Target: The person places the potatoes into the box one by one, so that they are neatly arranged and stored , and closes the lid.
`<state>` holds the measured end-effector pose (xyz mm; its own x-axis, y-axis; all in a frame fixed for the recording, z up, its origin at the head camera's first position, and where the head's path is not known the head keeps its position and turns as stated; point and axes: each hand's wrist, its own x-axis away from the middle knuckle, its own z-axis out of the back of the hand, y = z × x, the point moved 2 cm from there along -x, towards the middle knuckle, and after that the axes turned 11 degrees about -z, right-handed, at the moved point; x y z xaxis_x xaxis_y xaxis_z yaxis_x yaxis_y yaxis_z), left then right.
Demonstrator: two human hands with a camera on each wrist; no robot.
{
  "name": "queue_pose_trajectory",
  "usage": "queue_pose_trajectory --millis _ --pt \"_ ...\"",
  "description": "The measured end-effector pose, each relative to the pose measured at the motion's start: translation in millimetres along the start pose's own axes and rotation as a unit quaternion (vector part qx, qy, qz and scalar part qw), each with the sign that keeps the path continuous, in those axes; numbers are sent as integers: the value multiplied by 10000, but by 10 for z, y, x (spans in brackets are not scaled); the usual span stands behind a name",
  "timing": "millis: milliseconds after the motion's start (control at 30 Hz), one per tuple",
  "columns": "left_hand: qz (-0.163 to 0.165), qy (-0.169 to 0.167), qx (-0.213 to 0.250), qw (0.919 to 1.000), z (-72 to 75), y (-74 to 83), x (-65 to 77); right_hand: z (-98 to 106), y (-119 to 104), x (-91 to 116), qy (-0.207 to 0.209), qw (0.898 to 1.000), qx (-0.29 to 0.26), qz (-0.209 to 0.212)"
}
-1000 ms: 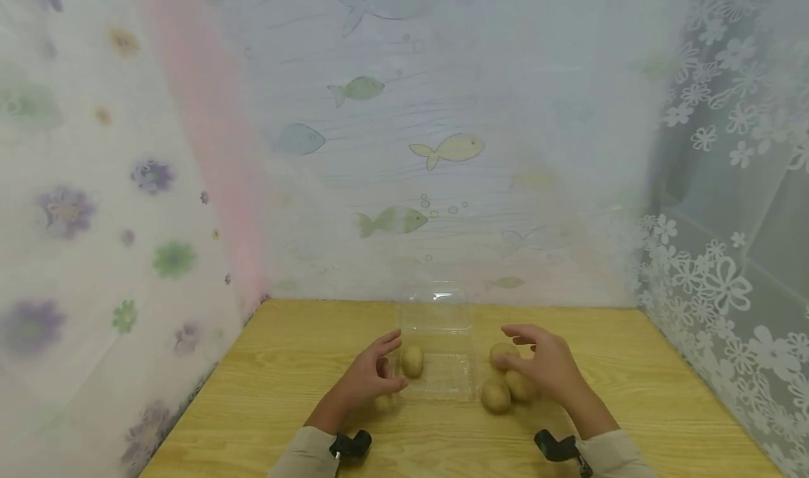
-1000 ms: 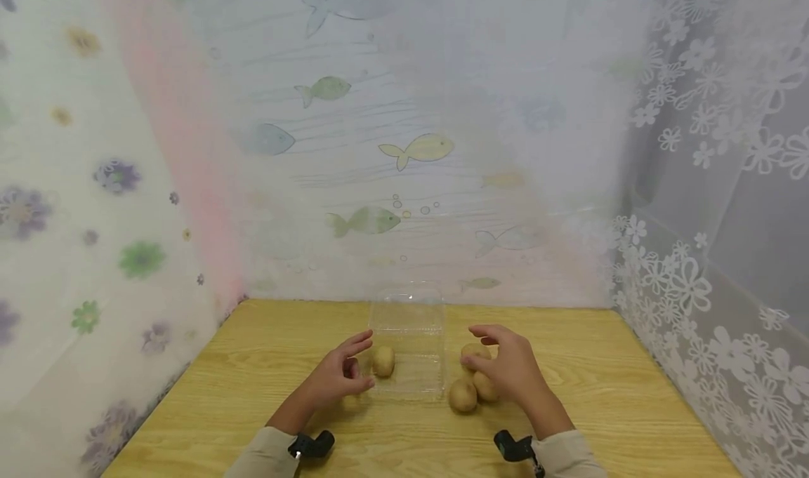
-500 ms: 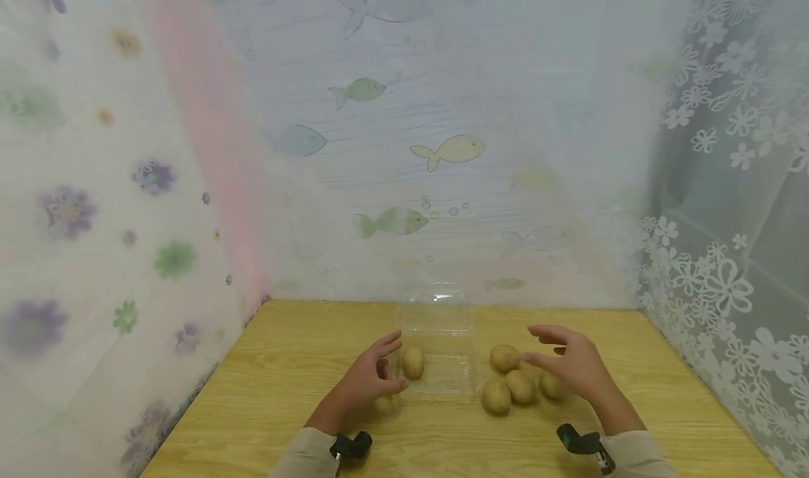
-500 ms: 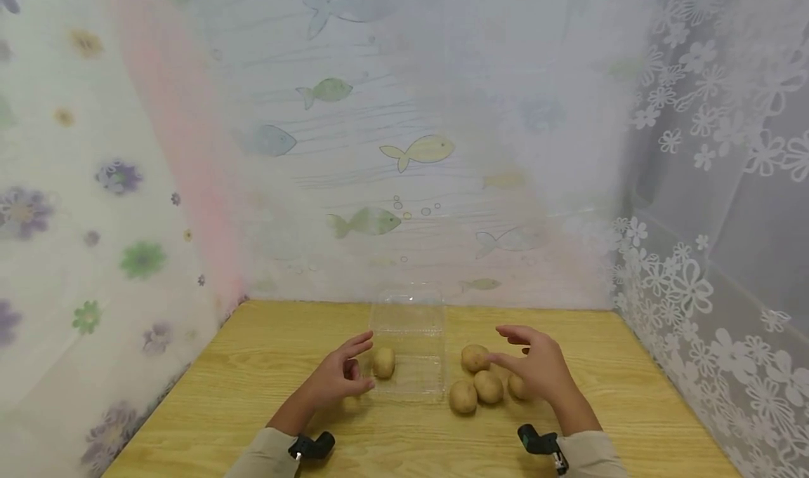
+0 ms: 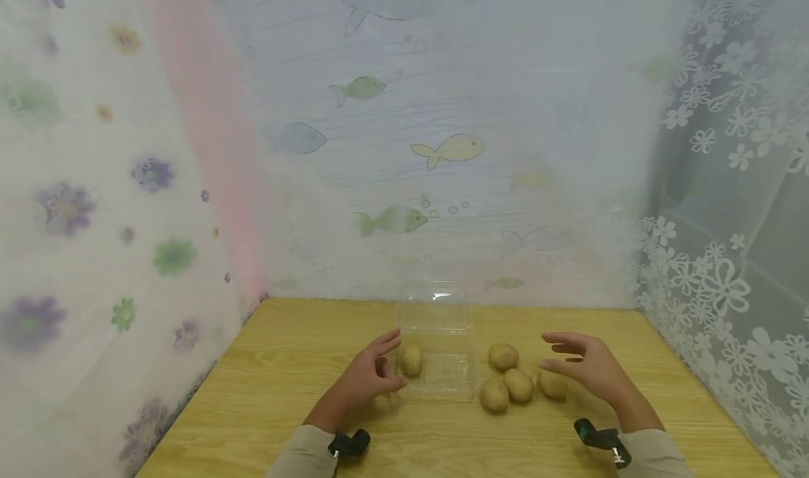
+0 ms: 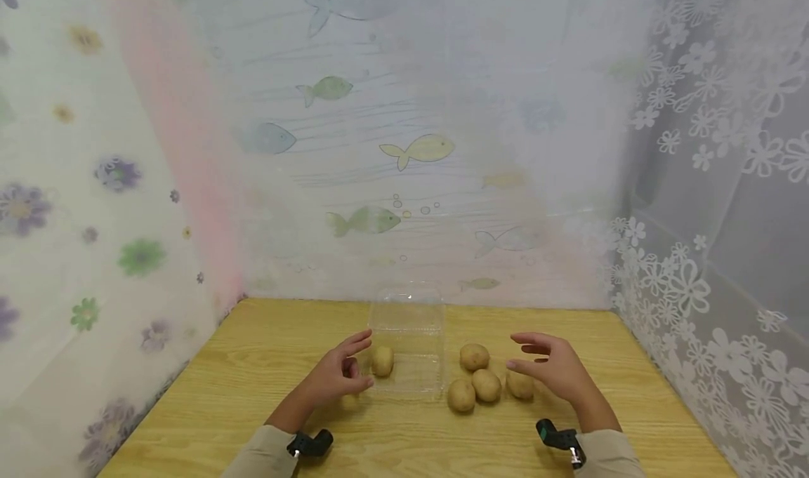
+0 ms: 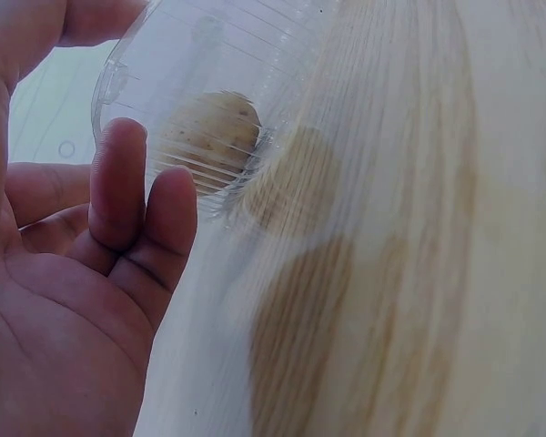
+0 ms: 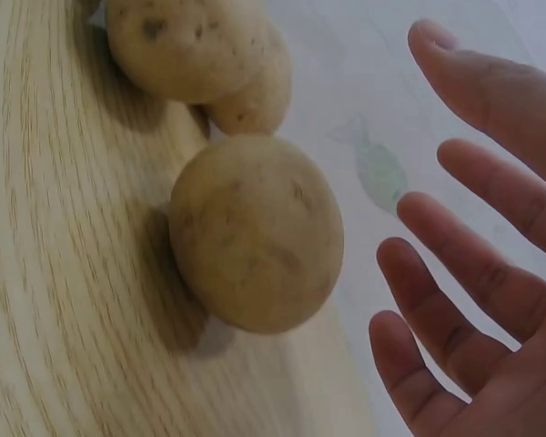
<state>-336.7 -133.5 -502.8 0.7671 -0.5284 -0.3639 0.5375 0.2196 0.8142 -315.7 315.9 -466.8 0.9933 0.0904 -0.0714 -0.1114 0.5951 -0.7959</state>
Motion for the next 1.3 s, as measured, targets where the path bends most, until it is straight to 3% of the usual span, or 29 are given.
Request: queue_pose_trajectory --millis 500,700,967,1300 --pt "-105 -25 -36 9999 -3 -44 -2 96 245 48 -463 9979 -437 -130" --pt "-61 -30 6 10000 -1 -32 -3 72 317 40 -850 9937 -677 -262" --pt "-26 -11 26 10000 1 -16 -1 49 385 15 -1175 9913 -564 -160" --pt "-24 -1 166 9999 2 2 0 38 380 22 -1129 9931 -310 -86"
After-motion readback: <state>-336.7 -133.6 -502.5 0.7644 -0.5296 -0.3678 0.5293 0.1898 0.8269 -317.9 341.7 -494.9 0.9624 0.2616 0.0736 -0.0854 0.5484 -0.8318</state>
